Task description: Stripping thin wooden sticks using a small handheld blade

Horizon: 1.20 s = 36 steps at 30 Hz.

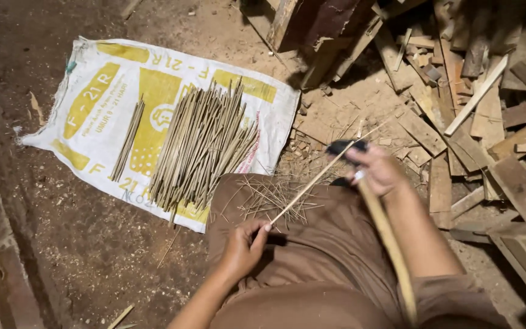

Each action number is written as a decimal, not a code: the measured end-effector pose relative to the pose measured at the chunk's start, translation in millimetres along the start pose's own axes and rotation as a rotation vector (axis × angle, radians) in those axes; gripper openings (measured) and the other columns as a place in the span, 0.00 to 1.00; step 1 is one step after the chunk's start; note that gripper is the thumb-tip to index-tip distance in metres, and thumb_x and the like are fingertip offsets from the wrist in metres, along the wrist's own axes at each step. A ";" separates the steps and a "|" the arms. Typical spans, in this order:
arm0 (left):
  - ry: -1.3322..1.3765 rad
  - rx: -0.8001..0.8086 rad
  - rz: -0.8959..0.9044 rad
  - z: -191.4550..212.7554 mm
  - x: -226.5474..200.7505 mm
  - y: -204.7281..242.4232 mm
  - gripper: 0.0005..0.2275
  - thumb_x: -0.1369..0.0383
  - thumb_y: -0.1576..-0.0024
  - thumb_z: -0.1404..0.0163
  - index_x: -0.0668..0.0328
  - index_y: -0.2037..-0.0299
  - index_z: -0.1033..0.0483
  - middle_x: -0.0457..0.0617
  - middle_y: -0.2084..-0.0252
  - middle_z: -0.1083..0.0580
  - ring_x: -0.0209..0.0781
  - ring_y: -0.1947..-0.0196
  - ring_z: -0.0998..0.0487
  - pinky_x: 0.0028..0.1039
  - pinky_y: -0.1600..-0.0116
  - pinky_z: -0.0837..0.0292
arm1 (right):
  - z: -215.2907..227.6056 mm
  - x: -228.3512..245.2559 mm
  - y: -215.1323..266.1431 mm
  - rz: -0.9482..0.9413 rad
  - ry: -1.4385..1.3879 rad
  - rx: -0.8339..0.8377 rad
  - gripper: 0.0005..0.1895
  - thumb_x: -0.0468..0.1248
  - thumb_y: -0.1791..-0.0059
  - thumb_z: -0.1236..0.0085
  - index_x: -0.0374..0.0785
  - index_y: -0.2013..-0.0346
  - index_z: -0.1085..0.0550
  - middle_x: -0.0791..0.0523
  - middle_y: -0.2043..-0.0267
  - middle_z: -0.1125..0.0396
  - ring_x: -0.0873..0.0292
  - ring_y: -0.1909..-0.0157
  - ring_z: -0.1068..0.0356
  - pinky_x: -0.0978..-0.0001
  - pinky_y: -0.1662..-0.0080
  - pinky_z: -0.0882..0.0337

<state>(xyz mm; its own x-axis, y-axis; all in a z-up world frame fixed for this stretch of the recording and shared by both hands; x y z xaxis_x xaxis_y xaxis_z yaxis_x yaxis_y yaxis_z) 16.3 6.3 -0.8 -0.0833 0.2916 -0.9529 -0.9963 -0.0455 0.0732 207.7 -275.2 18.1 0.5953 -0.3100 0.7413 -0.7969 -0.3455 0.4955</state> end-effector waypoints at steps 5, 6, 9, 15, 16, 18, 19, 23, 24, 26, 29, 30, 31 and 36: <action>-0.021 0.026 0.137 -7.8 6.1 -1.6 0.10 0.66 0.38 0.53 0.53 0.67 0.18 0.40 0.70 0.20 0.33 0.66 0.21 0.26 0.60 0.28 | 8.0 -19.2 -3.6 0.221 -0.109 -0.119 0.49 0.35 0.49 0.42 0.36 0.25 0.65 0.45 0.53 0.31 0.61 0.69 0.28 0.75 0.74 0.25; -0.006 0.062 0.202 -11.4 11.2 -6.4 0.11 0.67 0.36 0.55 0.52 0.68 0.20 0.40 0.71 0.21 0.34 0.67 0.22 0.26 0.60 0.28 | -12.3 -32.5 -3.8 0.278 0.000 -0.025 0.51 0.40 0.47 0.46 0.40 0.24 0.71 0.44 0.48 0.30 0.55 0.57 0.25 0.69 0.66 0.23; 0.033 0.080 0.197 -21.1 5.2 -16.7 0.11 0.71 0.36 0.56 0.53 0.69 0.21 0.41 0.70 0.22 0.34 0.69 0.25 0.25 0.63 0.31 | -84.4 -144.6 31.1 -0.378 -0.179 0.274 0.16 0.27 0.48 0.42 0.25 0.53 0.39 0.39 0.67 0.31 0.54 0.82 0.26 0.69 0.80 0.20; 0.126 0.177 0.204 -6.2 -11.9 0.8 0.12 0.67 0.36 0.55 0.55 0.65 0.16 0.46 0.65 0.14 0.36 0.63 0.13 0.26 0.56 0.16 | 7.2 -31.4 -13.9 -0.006 -0.134 -0.046 0.17 0.29 0.50 0.43 0.35 0.52 0.40 0.47 0.54 0.38 0.60 0.72 0.33 0.74 0.76 0.26; 0.121 0.182 0.198 -5.0 -5.2 -1.9 0.12 0.67 0.36 0.55 0.55 0.65 0.16 0.46 0.65 0.14 0.36 0.63 0.13 0.26 0.56 0.16 | 18.6 -12.3 -13.5 0.002 -0.140 -0.047 0.17 0.29 0.50 0.43 0.35 0.52 0.40 0.47 0.54 0.38 0.60 0.72 0.33 0.74 0.76 0.26; 0.086 0.128 0.126 -5.1 5.7 5.0 0.12 0.65 0.37 0.55 0.54 0.63 0.15 0.40 0.65 0.17 0.30 0.63 0.20 0.22 0.57 0.27 | 47.5 26.5 -4.8 0.132 -0.058 -0.119 0.29 0.36 0.48 0.46 0.32 0.33 0.37 0.52 0.57 0.27 0.76 0.82 0.37 0.87 0.82 0.33; 0.091 0.126 0.129 -11.2 13.1 5.6 0.12 0.65 0.37 0.55 0.54 0.63 0.15 0.40 0.65 0.17 0.30 0.63 0.20 0.22 0.57 0.27 | 33.5 -0.1 -3.7 0.129 -0.053 -0.120 0.29 0.36 0.48 0.46 0.32 0.33 0.37 0.52 0.57 0.27 0.76 0.82 0.37 0.87 0.82 0.33; 0.026 0.017 0.120 -20.9 27.4 -13.4 0.11 0.67 0.39 0.54 0.54 0.55 0.17 0.44 0.57 0.16 0.35 0.55 0.18 0.26 0.49 0.26 | -49.7 -113.6 8.4 -0.118 -0.234 0.090 0.31 0.26 0.51 0.43 0.34 0.38 0.48 0.42 0.52 0.33 0.52 0.62 0.28 0.74 0.78 0.23; 0.009 -0.007 0.110 -23.3 29.4 -15.2 0.10 0.69 0.40 0.53 0.54 0.57 0.17 0.43 0.60 0.17 0.35 0.59 0.18 0.26 0.52 0.26 | -80.7 -158.0 24.8 -0.423 -0.234 0.296 0.17 0.29 0.49 0.41 0.27 0.52 0.38 0.39 0.62 0.30 0.54 0.83 0.28 0.72 0.82 0.22; 0.021 0.013 0.136 -19.8 27.3 -12.3 0.10 0.68 0.39 0.53 0.54 0.57 0.16 0.43 0.60 0.17 0.35 0.57 0.19 0.27 0.50 0.26 | -63.4 -133.4 11.4 -0.395 -0.186 0.190 0.38 0.26 0.51 0.41 0.31 0.39 0.58 0.32 0.48 0.43 0.54 0.80 0.29 0.67 0.79 0.21; 0.058 0.058 0.091 -10.1 16.6 -3.2 0.10 0.68 0.38 0.54 0.56 0.57 0.17 0.43 0.60 0.17 0.34 0.57 0.19 0.27 0.50 0.25 | -44.3 -68.8 3.7 -0.235 -0.145 0.133 0.37 0.25 0.51 0.46 0.28 0.36 0.57 0.30 0.40 0.44 0.57 0.76 0.28 0.72 0.77 0.20; 0.087 0.097 0.013 -7.2 8.9 -3.0 0.10 0.69 0.38 0.55 0.56 0.57 0.17 0.43 0.60 0.17 0.34 0.57 0.18 0.27 0.51 0.24 | -39.5 -37.0 3.0 -0.094 -0.153 0.168 0.17 0.27 0.47 0.51 0.22 0.45 0.38 0.35 0.46 0.32 0.59 0.74 0.27 0.80 0.77 0.22; 0.085 0.096 0.008 -4.3 4.4 -3.0 0.10 0.69 0.38 0.55 0.56 0.57 0.17 0.43 0.60 0.17 0.34 0.57 0.18 0.27 0.51 0.24 | -23.0 -22.0 -2.0 -0.089 -0.153 0.170 0.17 0.27 0.47 0.51 0.22 0.45 0.38 0.35 0.46 0.32 0.59 0.74 0.27 0.80 0.77 0.22; 0.013 0.191 0.111 -13.5 8.4 -1.6 0.12 0.69 0.34 0.62 0.57 0.56 0.22 0.47 0.61 0.19 0.40 0.59 0.19 0.29 0.53 0.25 | 54.9 -41.6 -34.1 0.095 -0.089 -0.264 0.14 0.34 0.54 0.36 0.40 0.57 0.30 0.57 0.59 0.31 0.62 0.64 0.30 0.71 0.72 0.30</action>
<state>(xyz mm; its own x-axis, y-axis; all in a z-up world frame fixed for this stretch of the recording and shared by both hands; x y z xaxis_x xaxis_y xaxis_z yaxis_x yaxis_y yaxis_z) 17.5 -4.1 -12.8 -0.1938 0.2827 -0.9394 -0.9672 0.1054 0.2312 215.7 -299.1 -54.5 0.5142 -0.4100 0.7533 -0.8417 -0.0727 0.5350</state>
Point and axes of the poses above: each hand's wrist, its own y-axis away from the middle knuckle, its own z-axis out of the back of the hand, x = y × z, the point moved 5 cm from there along -y, towards the middle knuckle
